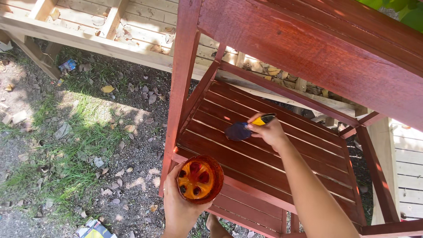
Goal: The person paints a red wooden slatted shelf unit outdoors, holding a bowl of red paint in one hand and brushing paint onto the shelf slats, rails and legs with a paintbrush in the other hand, working across different shelves and sides of the unit.
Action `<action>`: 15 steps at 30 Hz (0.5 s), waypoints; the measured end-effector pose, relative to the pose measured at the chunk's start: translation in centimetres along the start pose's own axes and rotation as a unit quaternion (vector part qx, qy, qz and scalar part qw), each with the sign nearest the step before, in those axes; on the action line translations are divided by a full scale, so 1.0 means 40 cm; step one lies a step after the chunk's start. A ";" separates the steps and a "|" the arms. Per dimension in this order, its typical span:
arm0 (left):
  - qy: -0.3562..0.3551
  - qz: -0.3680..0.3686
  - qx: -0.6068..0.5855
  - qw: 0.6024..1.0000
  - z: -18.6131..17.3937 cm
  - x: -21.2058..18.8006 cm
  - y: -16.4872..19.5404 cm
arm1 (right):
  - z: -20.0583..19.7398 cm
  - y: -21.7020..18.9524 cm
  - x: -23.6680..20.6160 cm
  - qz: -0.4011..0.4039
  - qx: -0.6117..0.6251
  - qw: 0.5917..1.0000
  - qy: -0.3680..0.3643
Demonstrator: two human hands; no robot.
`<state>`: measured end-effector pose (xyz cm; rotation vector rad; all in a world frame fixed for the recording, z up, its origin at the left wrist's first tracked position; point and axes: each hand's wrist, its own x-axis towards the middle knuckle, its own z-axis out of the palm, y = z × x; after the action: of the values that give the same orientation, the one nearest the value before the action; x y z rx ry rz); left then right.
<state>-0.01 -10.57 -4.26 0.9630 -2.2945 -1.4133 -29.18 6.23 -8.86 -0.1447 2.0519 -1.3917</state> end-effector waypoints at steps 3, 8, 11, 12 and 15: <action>-0.001 0.008 -0.035 0.999 0.027 0.003 0.005 | 0.008 0.045 -0.005 0.006 0.050 0.998 0.038; -0.008 0.024 -0.001 1.000 0.071 0.004 0.009 | 0.073 0.076 0.038 -0.026 0.123 0.992 0.011; -0.011 0.023 0.016 1.000 0.090 0.002 0.014 | 0.015 0.092 0.036 -0.004 0.062 0.998 0.000; -0.010 0.022 0.022 0.999 0.095 0.003 0.016 | -0.025 0.092 0.023 0.007 0.044 0.999 0.000; -0.005 0.017 0.012 1.000 0.105 0.002 0.020 | -0.093 0.098 -0.005 0.009 0.053 0.999 0.005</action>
<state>-2.68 -7.53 -5.62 0.9220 -2.3283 -1.3844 -30.11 10.96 -11.33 -0.0750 1.9781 -1.4894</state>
